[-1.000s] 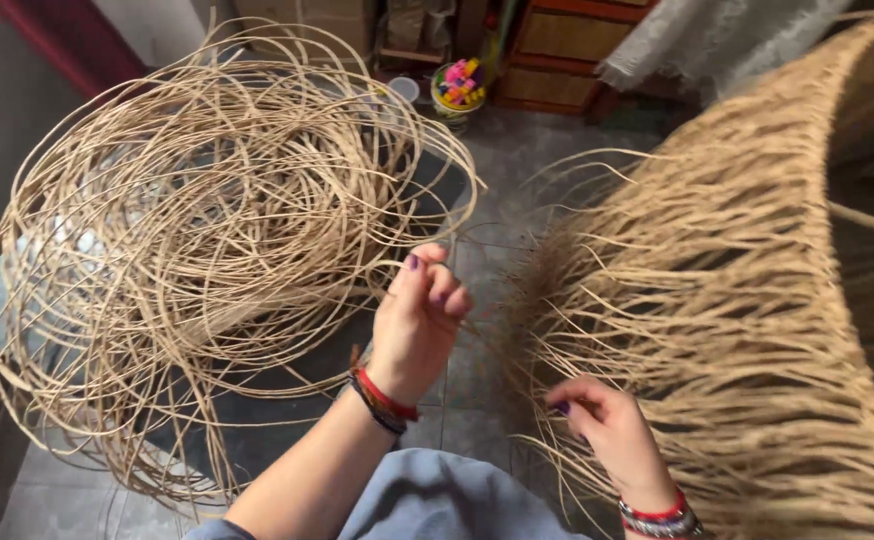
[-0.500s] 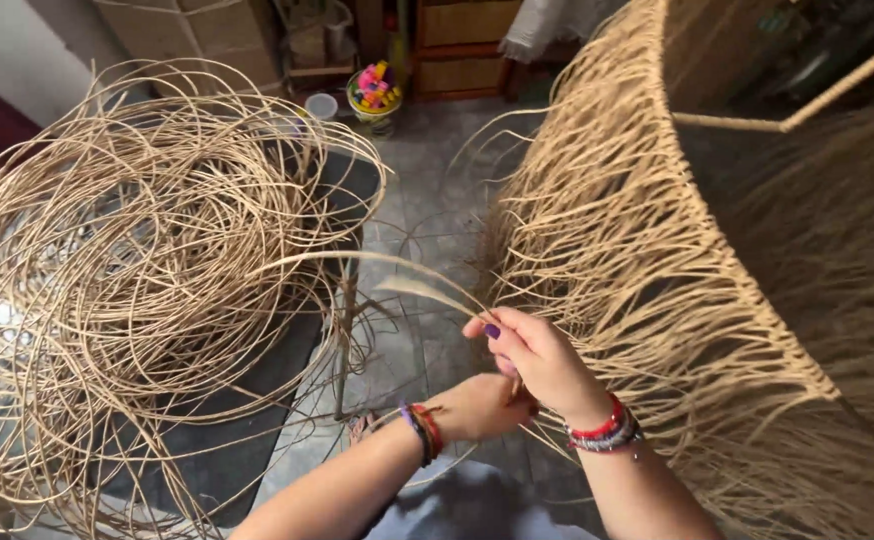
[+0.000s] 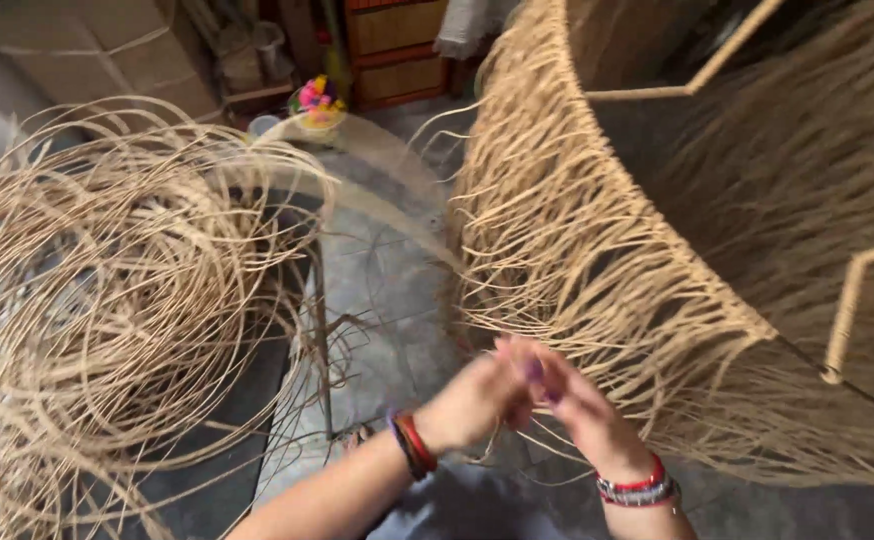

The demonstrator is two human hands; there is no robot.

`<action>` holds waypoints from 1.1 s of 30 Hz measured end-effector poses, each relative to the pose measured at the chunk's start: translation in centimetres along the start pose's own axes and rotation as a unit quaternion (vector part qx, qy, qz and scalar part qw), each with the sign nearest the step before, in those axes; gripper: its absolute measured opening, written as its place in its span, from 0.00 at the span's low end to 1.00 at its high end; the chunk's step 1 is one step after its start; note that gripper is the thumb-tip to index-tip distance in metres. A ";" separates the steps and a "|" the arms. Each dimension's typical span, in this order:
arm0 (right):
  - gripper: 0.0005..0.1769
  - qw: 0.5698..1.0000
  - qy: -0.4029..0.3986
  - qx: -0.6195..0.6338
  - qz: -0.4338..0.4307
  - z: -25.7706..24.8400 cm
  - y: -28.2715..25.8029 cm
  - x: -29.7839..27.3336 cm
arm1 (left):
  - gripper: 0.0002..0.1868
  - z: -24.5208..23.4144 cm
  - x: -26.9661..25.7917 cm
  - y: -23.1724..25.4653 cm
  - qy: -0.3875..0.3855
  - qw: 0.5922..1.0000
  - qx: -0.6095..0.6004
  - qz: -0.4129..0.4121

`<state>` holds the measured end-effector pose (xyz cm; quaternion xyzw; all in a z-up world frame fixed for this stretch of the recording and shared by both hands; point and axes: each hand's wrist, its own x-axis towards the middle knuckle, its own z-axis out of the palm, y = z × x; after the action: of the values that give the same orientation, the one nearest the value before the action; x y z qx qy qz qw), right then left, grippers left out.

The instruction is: Weaving straw strands around a metal frame to create a decorative structure

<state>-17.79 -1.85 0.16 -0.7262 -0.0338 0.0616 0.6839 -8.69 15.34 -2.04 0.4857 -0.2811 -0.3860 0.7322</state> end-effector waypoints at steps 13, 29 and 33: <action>0.17 0.984 0.132 -0.046 0.110 0.8 2.6 -4.9 | 0.16 0.6 4.7 4.1 0.000 0.961 -0.276 0.026; 0.21 0.919 0.372 -0.082 0.099 4.7 -0.7 -6.1 | 0.26 0.5 5.7 2.1 -0.221 0.973 0.071 -0.013; 0.22 0.898 0.424 0.062 0.099 6.6 2.0 -8.3 | 0.20 2.6 6.0 4.1 -0.146 0.982 -0.121 -0.008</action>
<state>-26.95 3.49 -1.87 -0.6394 0.3350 -0.1830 0.6674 -6.30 9.99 2.91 0.3344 -0.3325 -0.4903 0.7330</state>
